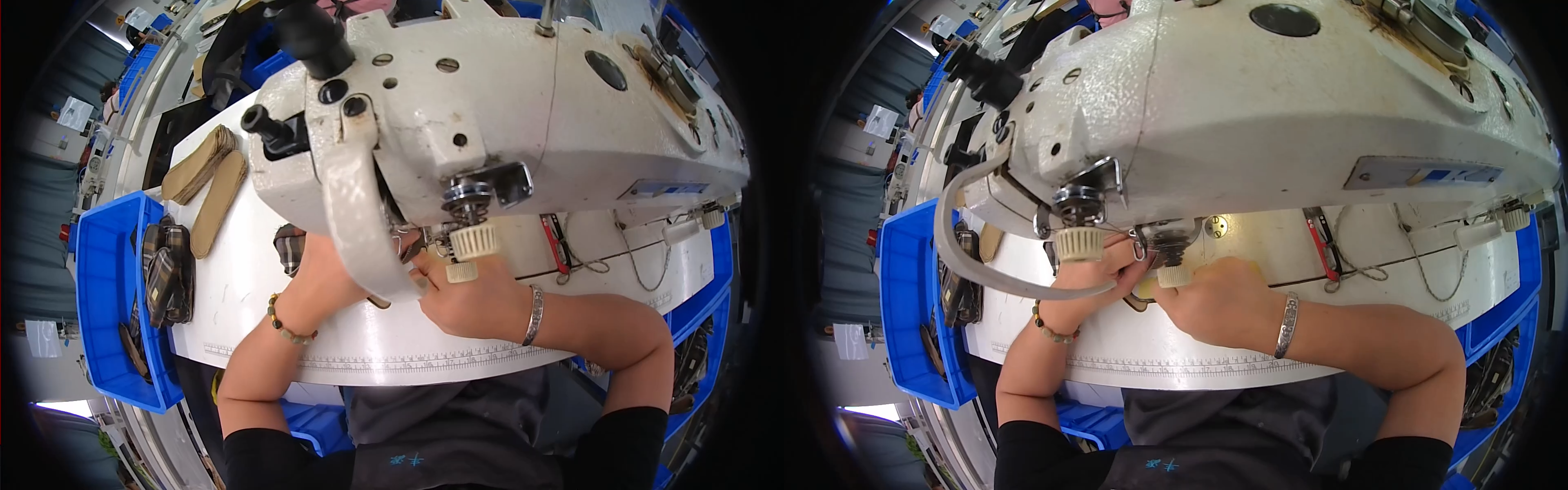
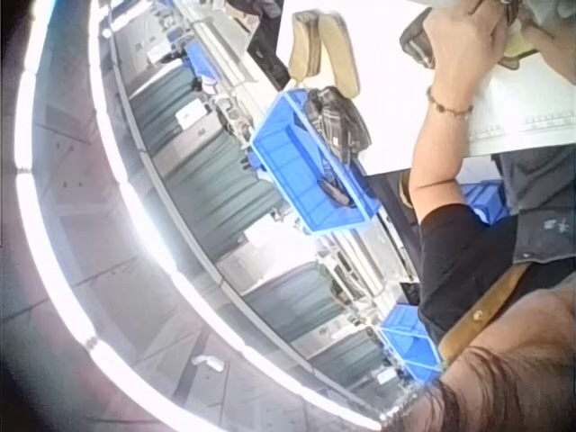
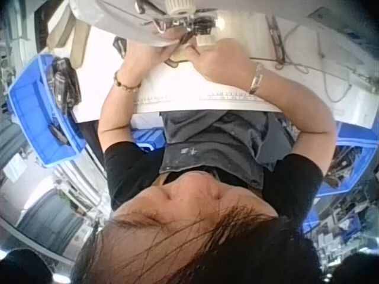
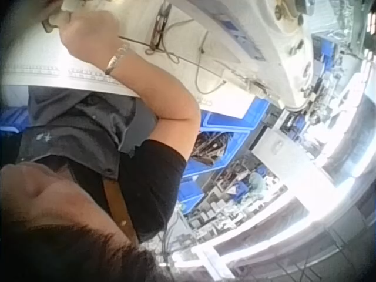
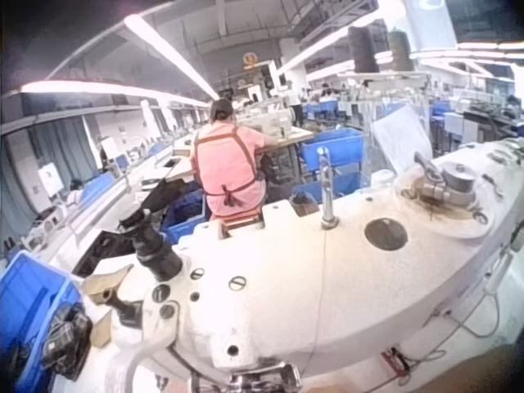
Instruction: Sewing the lining or upper fabric of a shoe using an industrial sewing machine.
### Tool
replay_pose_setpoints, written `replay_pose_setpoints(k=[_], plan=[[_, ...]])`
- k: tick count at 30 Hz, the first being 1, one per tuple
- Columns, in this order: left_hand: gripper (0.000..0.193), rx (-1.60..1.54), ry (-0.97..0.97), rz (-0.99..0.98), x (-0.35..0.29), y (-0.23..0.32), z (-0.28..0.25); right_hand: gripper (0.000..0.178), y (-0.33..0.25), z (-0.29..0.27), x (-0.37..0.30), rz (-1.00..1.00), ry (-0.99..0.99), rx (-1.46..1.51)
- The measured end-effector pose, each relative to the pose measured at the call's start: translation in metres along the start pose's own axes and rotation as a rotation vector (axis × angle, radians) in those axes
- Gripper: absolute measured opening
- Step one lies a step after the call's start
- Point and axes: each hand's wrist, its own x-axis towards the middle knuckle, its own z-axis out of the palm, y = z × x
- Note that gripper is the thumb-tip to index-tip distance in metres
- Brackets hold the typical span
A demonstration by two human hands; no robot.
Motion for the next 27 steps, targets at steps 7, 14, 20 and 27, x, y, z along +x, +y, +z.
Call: replay_pose_setpoints(k=[7,14,20,27], plan=[[0.014,0.118,-0.067,-0.034,0.001,0.007,-0.008,0.009,-0.001,0.0,0.003,-0.108,0.056,0.01],[0.034,0.103,-0.116,0.029,0.001,0.006,-0.014,0.014,-0.003,-0.001,0.001,-0.108,0.035,-0.029],[0.04,0.175,-0.01,0.136,-0.007,0.001,-0.001,0.015,-0.005,-0.004,0.005,-0.126,0.066,-0.041],[0.045,0.289,-0.034,0.105,-0.011,0.007,0.003,0.017,-0.005,-0.001,0.0,-0.103,0.025,-0.071]])
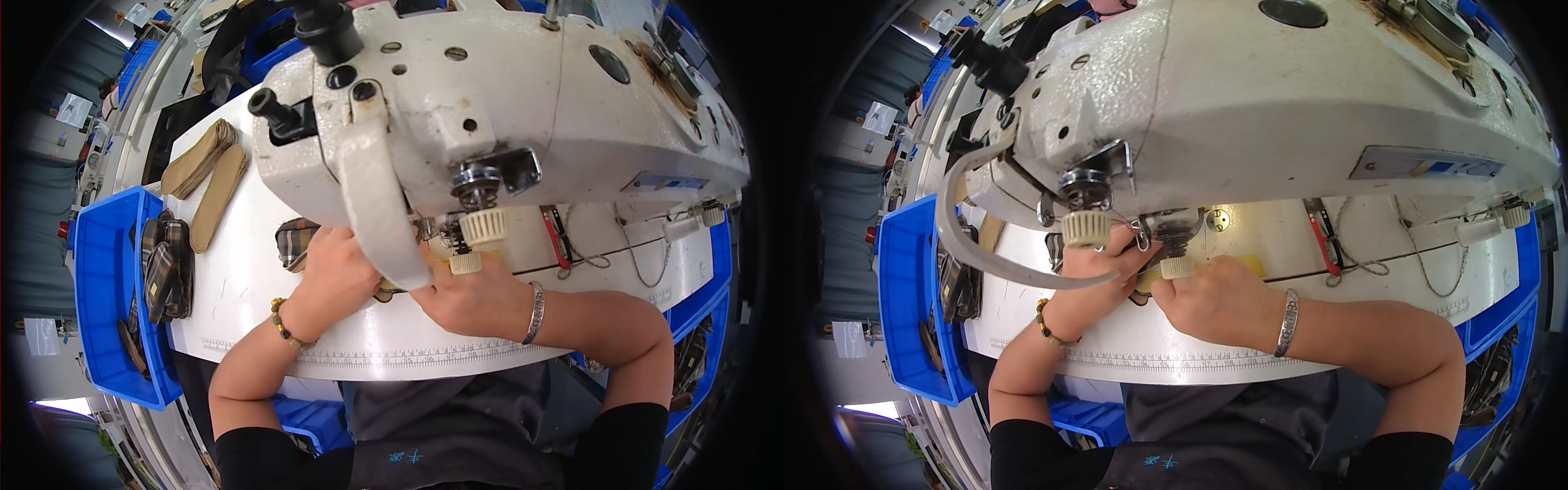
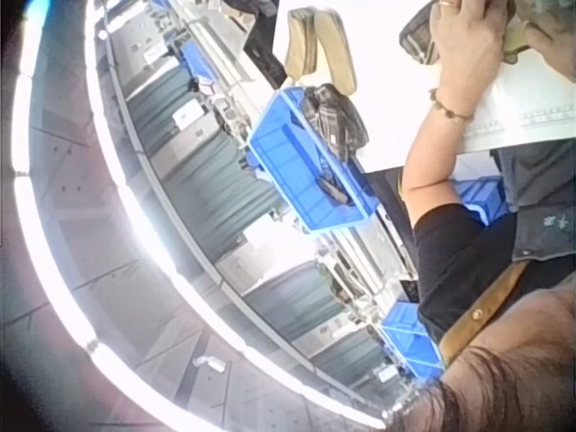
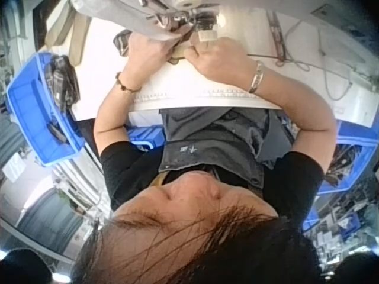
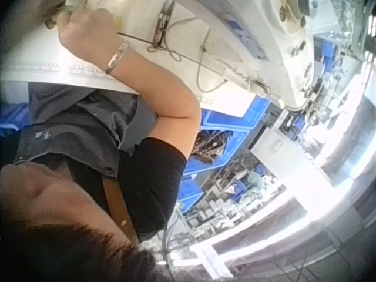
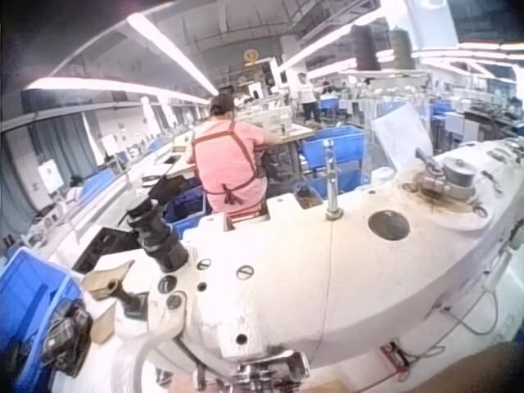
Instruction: Sewing the lining or upper fabric of a shoe using an industrial sewing machine.
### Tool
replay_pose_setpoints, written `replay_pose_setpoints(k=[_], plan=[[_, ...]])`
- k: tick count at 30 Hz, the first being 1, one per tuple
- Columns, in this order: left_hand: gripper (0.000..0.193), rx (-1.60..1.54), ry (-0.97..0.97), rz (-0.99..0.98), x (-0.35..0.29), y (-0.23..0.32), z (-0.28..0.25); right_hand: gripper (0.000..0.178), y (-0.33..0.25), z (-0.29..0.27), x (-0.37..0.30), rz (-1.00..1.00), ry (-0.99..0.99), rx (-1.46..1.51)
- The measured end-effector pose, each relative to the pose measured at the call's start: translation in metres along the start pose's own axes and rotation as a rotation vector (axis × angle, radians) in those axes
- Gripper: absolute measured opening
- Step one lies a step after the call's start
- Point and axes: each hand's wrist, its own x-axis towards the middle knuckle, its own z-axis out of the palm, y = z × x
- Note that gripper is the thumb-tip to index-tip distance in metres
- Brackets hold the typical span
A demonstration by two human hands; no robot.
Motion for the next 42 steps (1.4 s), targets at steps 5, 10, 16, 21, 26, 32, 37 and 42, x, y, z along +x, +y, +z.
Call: replay_pose_setpoints(k=[5,10,16,21,26,32,37,42], plan=[[0.044,0.003,0.017,-0.017,0.0,0.0,0.0,0.017,0.0,-0.002,0.002,-0.01,0.033,0.015],[0.042,-0.004,0.014,-0.033,0.002,0.001,-0.001,0.017,0.001,-0.002,0.002,-0.016,0.027,0.023],[0.032,-0.054,0.061,-0.081,0.005,-0.001,0.004,0.013,0.003,0.004,0.002,0.021,0.02,-0.037],[0.022,-0.117,-0.026,-0.221,0.003,-0.006,0.009,0.01,0.006,0.005,0.0,0.034,0.059,-0.027],[0.018,-0.276,-0.005,-0.067,0.008,-0.01,-0.005,0.01,0.006,0.001,-0.005,0.073,-0.111,-0.009],[0.015,-0.284,-0.124,-0.117,0.008,-0.007,-0.012,0.007,0.007,0.011,-0.004,0.034,0.04,0.07],[0.014,-0.299,-0.096,-0.159,0.011,0.002,-0.019,0.008,0.005,0.008,-0.002,0.049,0.045,0.073],[0.015,-0.208,-0.096,-0.109,0.013,-0.001,-0.02,0.008,0.005,0.009,-0.001,0.055,0.059,0.1]])
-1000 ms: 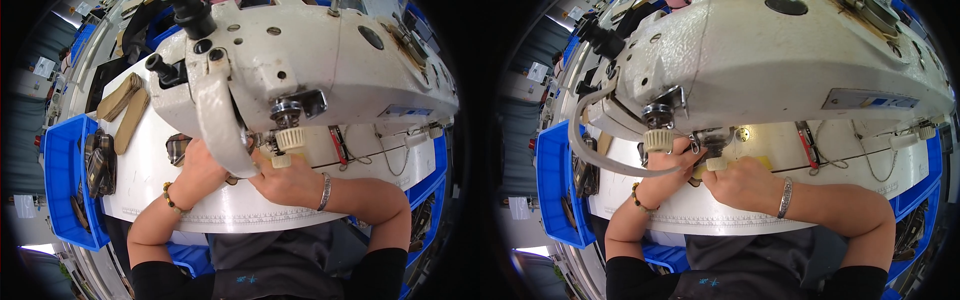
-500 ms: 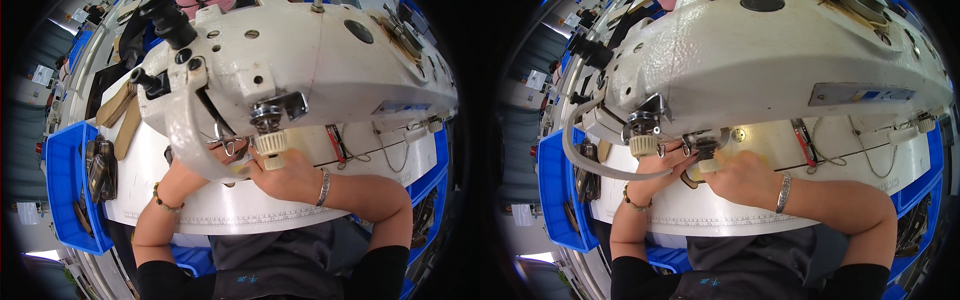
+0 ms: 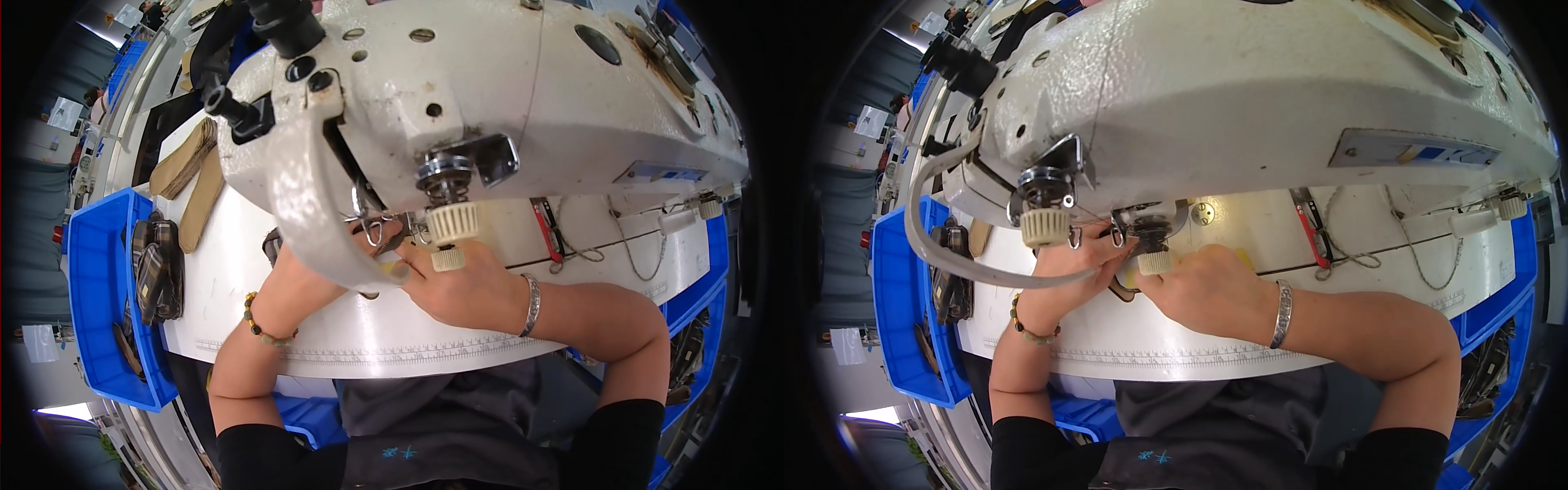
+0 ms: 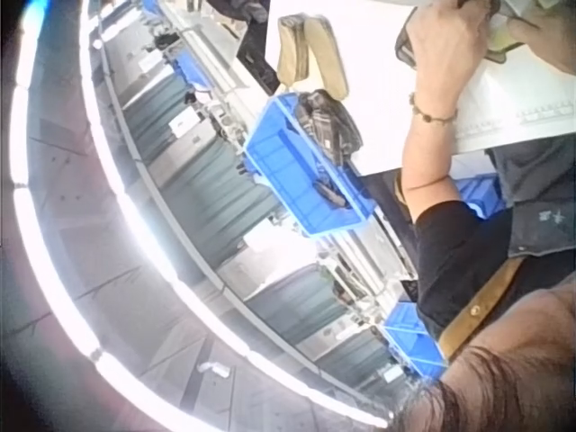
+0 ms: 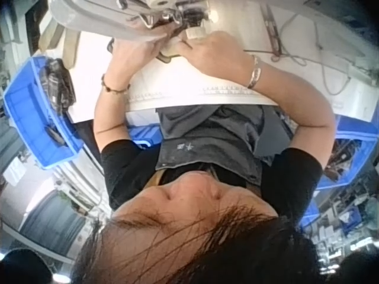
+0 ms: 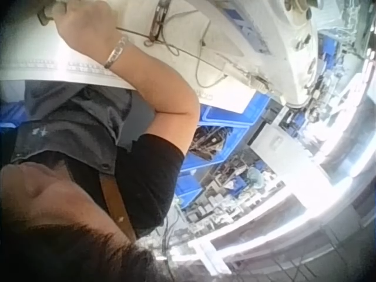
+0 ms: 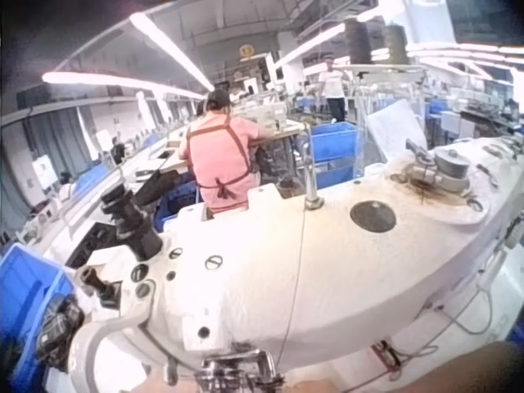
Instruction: Sewing the lining or upper fabric of a shoe using an industrial sewing machine.
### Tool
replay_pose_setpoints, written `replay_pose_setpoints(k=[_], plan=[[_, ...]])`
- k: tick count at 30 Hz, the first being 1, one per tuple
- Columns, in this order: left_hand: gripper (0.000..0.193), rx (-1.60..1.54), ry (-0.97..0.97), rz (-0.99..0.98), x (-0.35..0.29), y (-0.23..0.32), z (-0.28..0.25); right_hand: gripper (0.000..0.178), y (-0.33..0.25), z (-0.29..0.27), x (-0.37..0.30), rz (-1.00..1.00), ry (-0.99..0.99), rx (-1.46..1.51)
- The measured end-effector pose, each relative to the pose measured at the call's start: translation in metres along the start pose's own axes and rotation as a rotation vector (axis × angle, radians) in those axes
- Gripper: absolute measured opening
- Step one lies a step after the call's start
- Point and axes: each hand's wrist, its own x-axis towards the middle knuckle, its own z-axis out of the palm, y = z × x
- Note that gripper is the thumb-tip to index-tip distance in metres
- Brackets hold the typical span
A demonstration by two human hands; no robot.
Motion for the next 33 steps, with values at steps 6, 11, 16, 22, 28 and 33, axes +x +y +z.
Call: replay_pose_setpoints(k=[6,11,16,22,28,33], plan=[[0.012,-0.015,0.063,0.015,-0.002,-0.008,0.008,0.007,0.001,0.002,0.0,0.019,-0.019,0.049],[0.01,-0.048,0.001,-0.048,0.003,-0.001,0.002,0.011,0.002,0.002,-0.002,0.033,-0.026,0.0],[0.009,-0.024,-0.136,-0.171,0.003,-0.002,0.001,0.011,0.004,0.001,-0.001,0.029,-0.017,-0.015],[0.007,-0.027,-0.23,-0.281,-0.001,-0.008,0.002,0.01,0.005,-0.001,0.002,0.05,-0.031,-0.009],[0.003,-0.227,-0.192,-0.315,0.004,0.003,-0.008,0.008,0.008,-0.003,0.0,0.066,-0.031,0.021],[0.006,-0.404,0.03,-0.212,-0.004,-0.003,0.002,0.006,0.003,-0.002,0.0,0.068,-0.014,-0.004]])
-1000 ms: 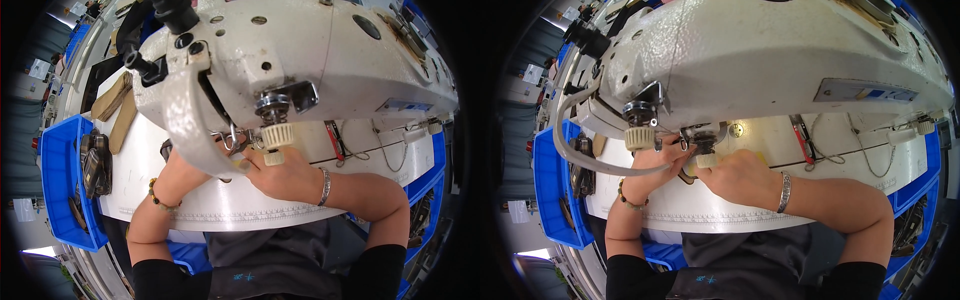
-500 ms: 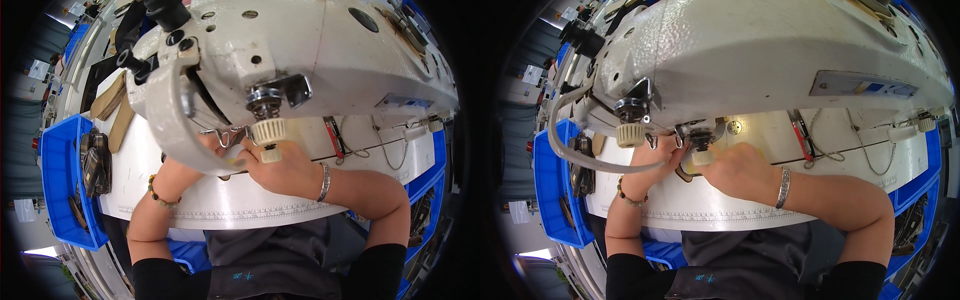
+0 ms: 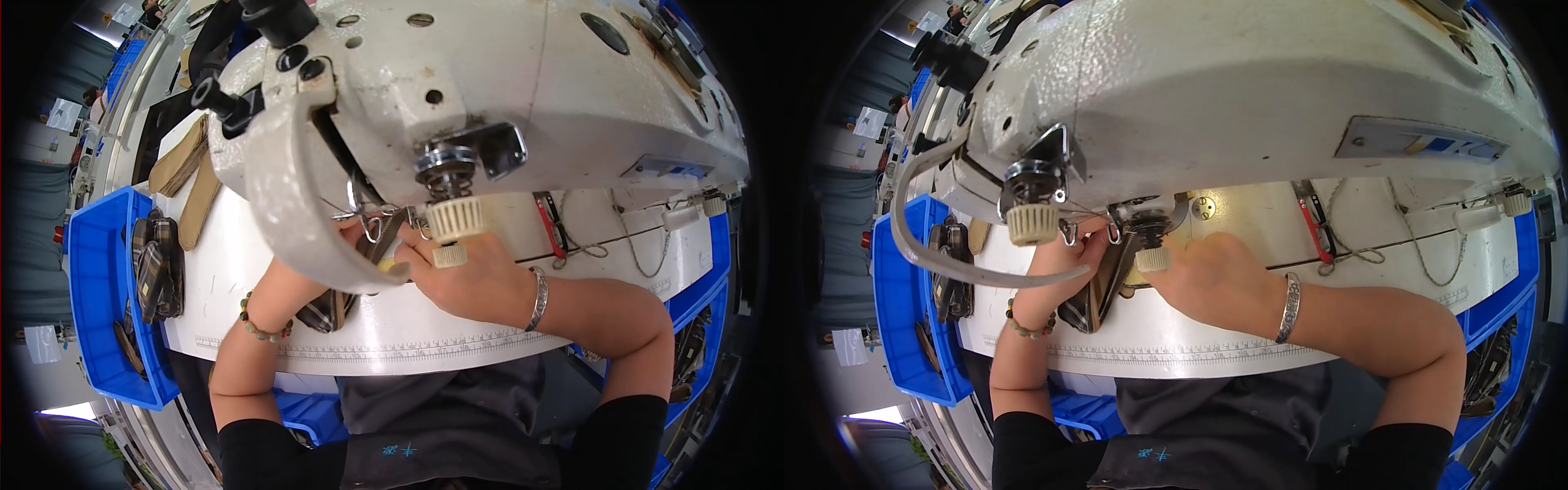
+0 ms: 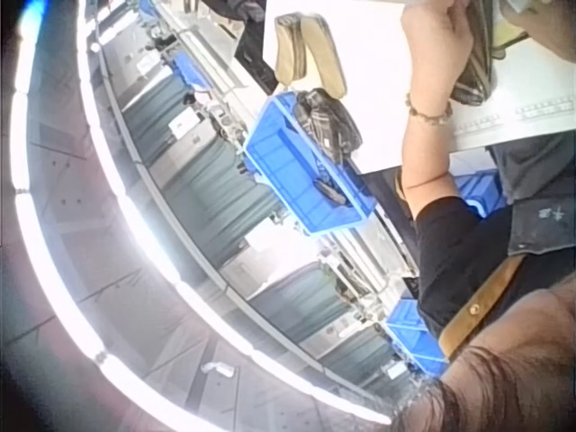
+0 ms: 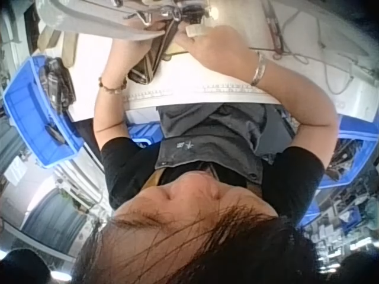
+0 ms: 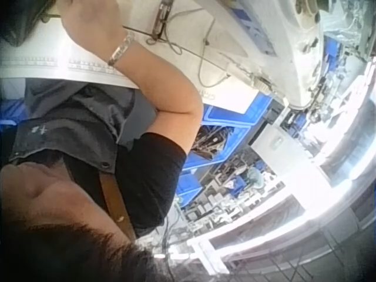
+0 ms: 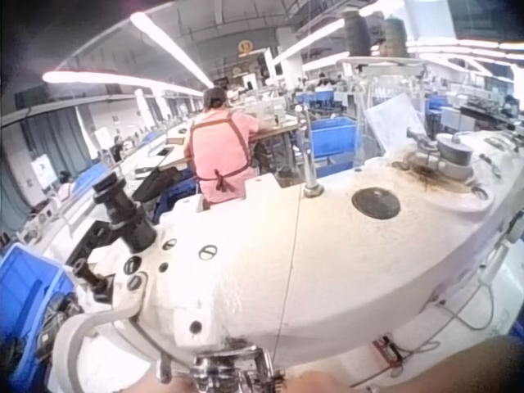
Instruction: Sewing the lining or upper fabric of a shoe using an industrial sewing machine.
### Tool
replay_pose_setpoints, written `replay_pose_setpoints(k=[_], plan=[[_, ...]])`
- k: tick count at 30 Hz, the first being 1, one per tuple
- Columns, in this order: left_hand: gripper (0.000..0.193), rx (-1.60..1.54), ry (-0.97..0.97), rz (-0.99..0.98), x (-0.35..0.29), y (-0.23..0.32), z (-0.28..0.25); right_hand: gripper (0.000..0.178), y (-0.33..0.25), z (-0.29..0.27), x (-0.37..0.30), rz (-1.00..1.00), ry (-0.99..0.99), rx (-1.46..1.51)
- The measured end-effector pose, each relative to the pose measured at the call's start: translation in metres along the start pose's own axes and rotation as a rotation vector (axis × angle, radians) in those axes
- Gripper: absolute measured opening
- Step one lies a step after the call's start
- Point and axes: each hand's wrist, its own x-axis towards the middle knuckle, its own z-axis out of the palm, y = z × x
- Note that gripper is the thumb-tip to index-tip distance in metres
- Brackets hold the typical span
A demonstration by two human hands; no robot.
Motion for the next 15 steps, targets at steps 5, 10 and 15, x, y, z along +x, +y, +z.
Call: replay_pose_setpoints(k=[5,10,15], plan=[[0.004,-0.113,0.015,-0.094,0.003,0.016,0.006,0.006,0.002,0.003,-0.003,-0.004,-0.071,0.034],[0.007,0.264,0.067,0.224,0.006,0.001,0.012,0.008,-0.001,0.004,-0.003,0.032,-0.052,0.062],[0.006,0.124,0.019,0.077,0.001,-0.01,0.01,0.012,-0.001,0.004,-0.003,0.026,-0.076,0.074]])
